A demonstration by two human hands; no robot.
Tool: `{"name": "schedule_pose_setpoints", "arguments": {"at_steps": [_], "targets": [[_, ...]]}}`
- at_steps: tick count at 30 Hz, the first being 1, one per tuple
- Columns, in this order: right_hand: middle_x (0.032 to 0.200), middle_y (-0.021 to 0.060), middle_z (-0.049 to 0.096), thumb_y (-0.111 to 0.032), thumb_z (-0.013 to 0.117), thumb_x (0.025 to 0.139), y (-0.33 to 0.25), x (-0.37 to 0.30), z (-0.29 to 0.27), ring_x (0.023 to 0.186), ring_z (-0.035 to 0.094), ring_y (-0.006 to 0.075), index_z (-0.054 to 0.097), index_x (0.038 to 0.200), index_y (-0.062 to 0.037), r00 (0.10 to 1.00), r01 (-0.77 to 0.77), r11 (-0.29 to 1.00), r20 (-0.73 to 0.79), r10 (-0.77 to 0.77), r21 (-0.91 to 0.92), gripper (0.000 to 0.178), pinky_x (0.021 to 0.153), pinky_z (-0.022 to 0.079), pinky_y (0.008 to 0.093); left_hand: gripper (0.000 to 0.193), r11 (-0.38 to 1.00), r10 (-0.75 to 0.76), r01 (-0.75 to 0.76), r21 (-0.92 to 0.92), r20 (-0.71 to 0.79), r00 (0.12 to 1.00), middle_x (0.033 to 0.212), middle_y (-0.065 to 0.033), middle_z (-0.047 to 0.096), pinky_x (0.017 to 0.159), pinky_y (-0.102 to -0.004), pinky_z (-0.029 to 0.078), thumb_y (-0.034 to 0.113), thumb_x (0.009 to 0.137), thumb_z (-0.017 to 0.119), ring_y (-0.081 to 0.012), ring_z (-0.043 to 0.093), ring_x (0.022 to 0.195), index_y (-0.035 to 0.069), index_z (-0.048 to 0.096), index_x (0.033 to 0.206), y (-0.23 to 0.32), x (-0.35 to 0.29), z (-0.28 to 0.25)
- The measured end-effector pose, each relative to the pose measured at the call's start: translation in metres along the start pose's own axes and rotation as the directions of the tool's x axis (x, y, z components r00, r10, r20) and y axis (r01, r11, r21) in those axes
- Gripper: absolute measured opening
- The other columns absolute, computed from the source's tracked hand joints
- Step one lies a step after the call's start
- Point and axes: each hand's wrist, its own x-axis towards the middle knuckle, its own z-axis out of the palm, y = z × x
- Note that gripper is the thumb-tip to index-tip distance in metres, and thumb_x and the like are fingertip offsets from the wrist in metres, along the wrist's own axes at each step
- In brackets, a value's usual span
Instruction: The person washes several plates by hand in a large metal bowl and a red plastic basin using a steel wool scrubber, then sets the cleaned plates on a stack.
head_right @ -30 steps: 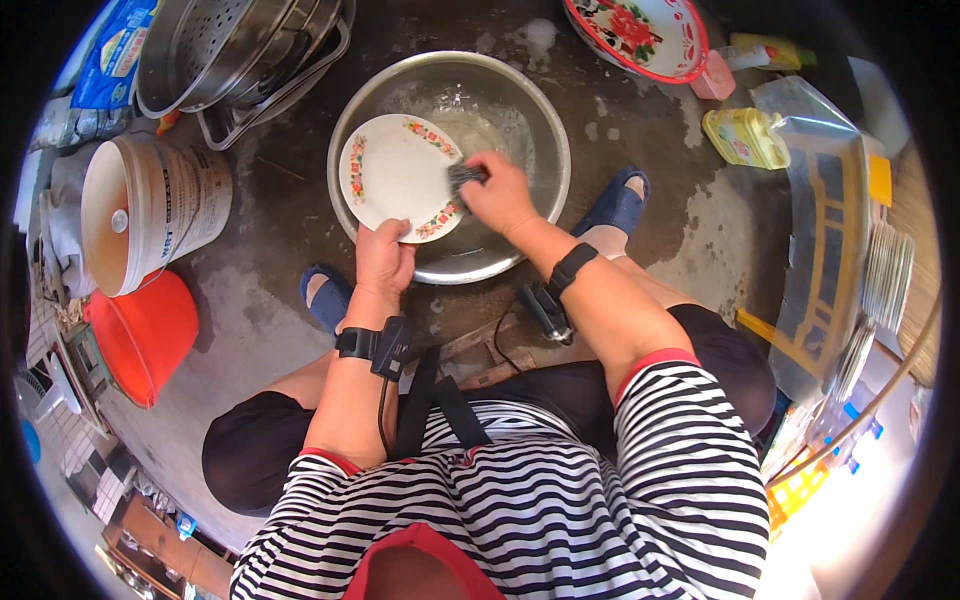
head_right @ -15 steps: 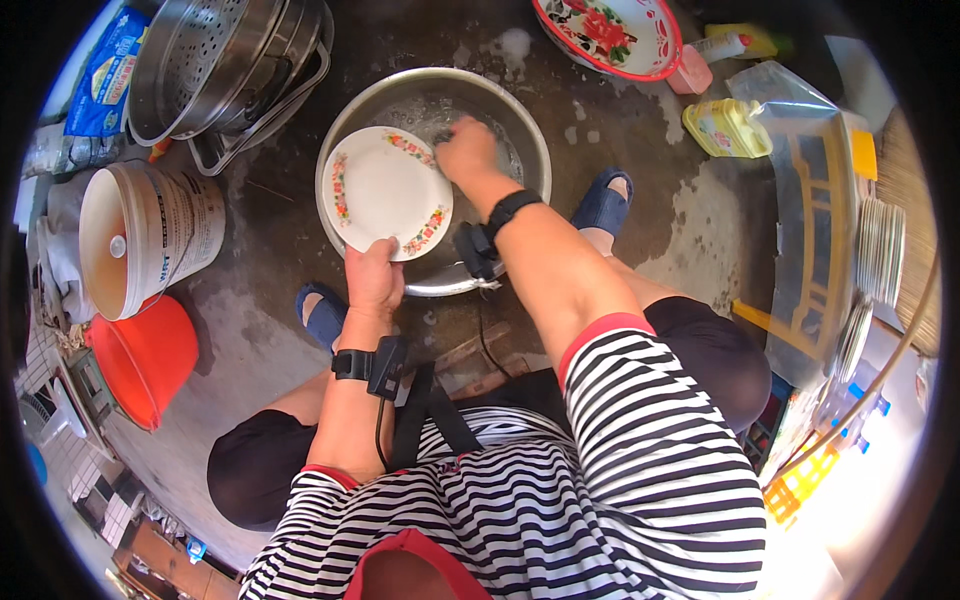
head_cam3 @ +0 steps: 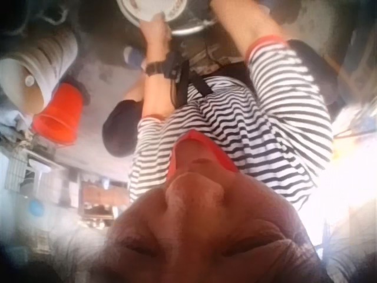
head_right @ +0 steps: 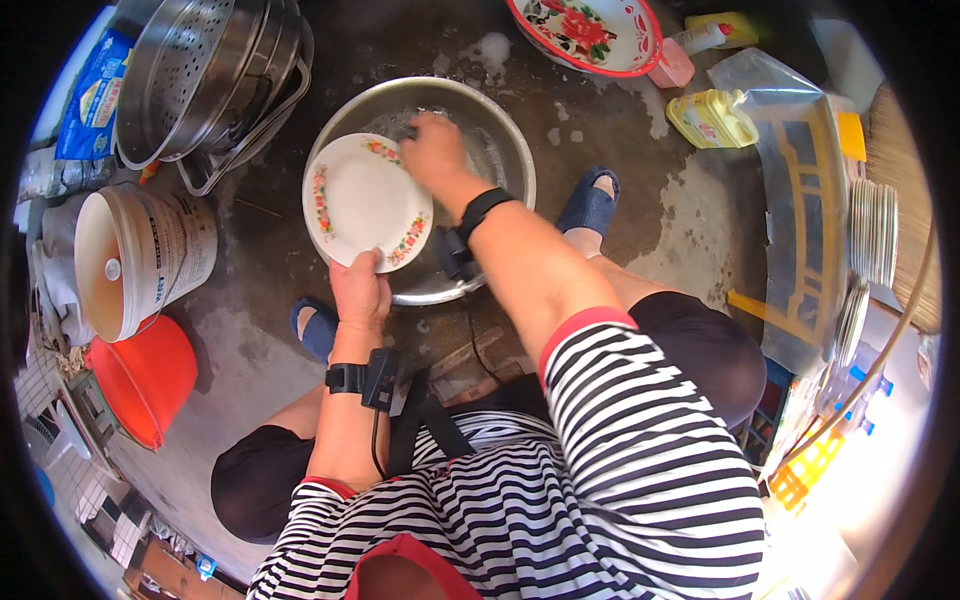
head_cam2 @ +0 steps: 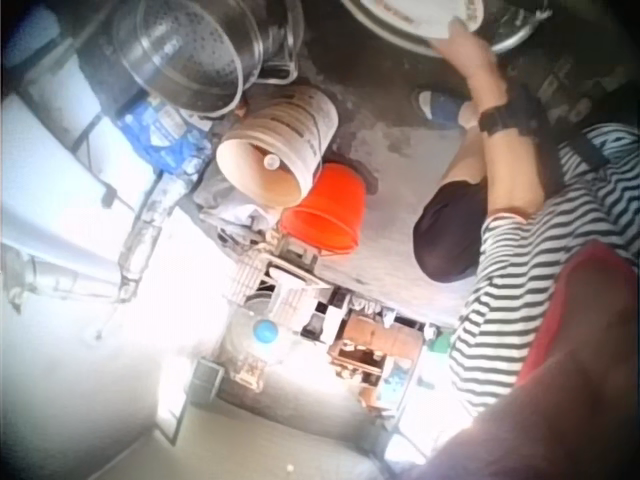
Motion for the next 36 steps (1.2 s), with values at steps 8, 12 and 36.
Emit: {"name": "schedule_pose_setpoints", "arguments": {"at_steps": [8,12,36], "targets": [[0.105,0.0145,0.057,-0.008,0.061,0.072,0.092,-0.064,-0.013,0.104,0.052,0.035,0.062,0.097,-0.0048,0.974,0.175,0.84,0.213,-0.073,-0.514,0.025,0.088,0.046,0.0475,0.06,0.977,0.21,-0.196,0.081,-0.254,0.944,0.129,-0.0157,0.048,0.096,-0.0387,0.045,-0.013,0.075,0.041,-0.0286,0.052,0.116,0.0,0.036,0.134,0.013,0.012,-0.009],[0.098,0.0116,0.059,-0.008,0.058,0.074,0.093,-0.084,-0.012,0.099,0.055,0.0307,0.062,0.091,-0.0074,0.987,0.147,0.816,0.143,-0.08,-0.559,0.017,0.08,0.048,0.0451,0.061,0.974,0.222,-0.201,0.108,-0.244,0.944,0.132,-0.016,0.045,0.096,-0.0392,0.045,-0.014,0.075,0.041,-0.0289,0.051,0.118,0.0,0.034,0.135,0.01,0.015,-0.013],[0.092,0.016,0.066,-0.01,0.057,0.072,0.099,-0.051,-0.044,0.087,0.063,0.0339,0.065,0.089,-0.0056,0.939,0.277,0.83,0.321,-0.126,-0.484,0.02,0.075,0.051,0.0422,0.058,0.934,-0.065,0.049,-0.355,-0.033,0.997,0.133,-0.0122,0.047,0.101,-0.0463,0.043,-0.005,0.082,0.047,-0.0303,0.049,0.121,0.006,0.036,0.138,0.007,0.015,-0.009]]}}
